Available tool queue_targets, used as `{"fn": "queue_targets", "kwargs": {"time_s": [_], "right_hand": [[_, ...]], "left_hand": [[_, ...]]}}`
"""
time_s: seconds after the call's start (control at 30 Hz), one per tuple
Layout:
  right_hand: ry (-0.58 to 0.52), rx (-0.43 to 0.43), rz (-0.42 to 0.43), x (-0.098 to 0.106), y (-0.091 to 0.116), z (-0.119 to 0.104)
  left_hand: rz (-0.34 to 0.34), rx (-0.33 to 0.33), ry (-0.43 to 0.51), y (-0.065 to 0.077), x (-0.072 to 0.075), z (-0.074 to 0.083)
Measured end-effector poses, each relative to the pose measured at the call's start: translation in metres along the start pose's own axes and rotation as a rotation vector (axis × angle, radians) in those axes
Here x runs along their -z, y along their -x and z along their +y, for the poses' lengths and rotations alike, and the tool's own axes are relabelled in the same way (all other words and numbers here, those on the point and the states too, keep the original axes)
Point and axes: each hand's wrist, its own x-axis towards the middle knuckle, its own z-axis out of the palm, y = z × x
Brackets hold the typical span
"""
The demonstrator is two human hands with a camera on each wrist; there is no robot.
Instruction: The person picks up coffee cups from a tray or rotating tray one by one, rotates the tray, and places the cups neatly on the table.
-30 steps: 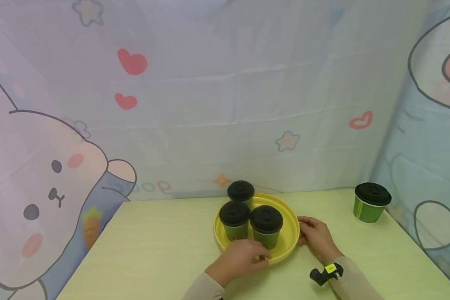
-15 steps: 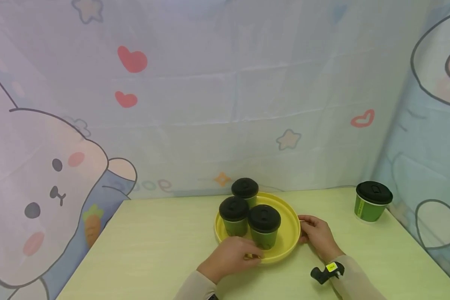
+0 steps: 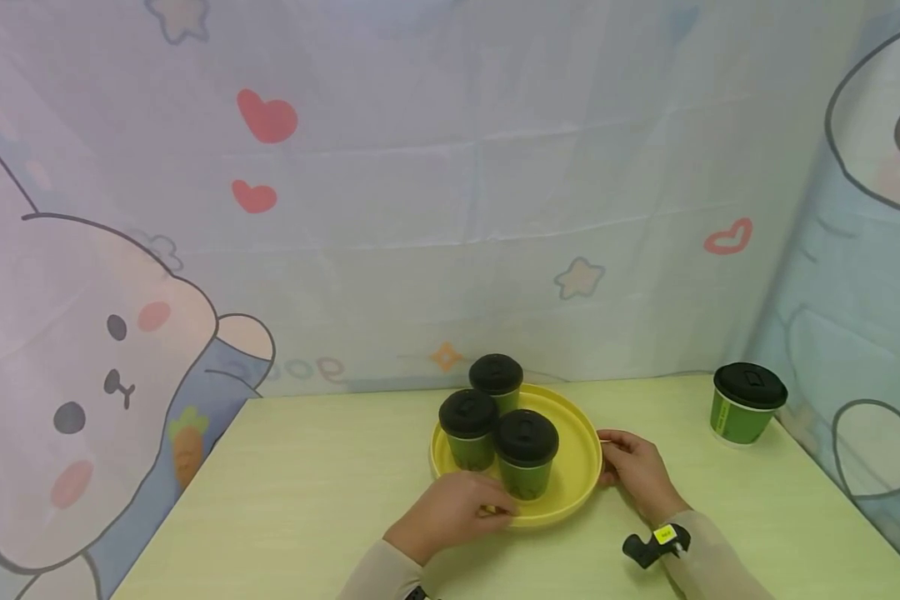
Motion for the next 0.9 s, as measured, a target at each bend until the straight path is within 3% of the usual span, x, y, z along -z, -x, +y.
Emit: {"fn": "queue_targets", "kwargs": {"time_s": [0.33, 0.5, 0.67, 0.9], "right_hand": [[0.001, 0.000, -0.004, 0.001, 0.000, 0.002], [0.004, -0.006, -0.007, 0.001, -0.001, 0.003], [0.004, -0.004, -0.003, 0.000, 0.000, 0.002], [-0.008, -0.007, 0.001, 0.000, 0.000, 0.001]], "left_hand": [[-0.037, 0.089, -0.015, 0.001, 0.007, 0.002], [-0.051, 0.138, -0.095, -0.002, 0.012, 0.015], [-0.061, 0.119, -0.221, -0.012, 0.008, 0.031], [-0.041, 0.089, -0.345, -0.031, -0.009, 0.048]]}}
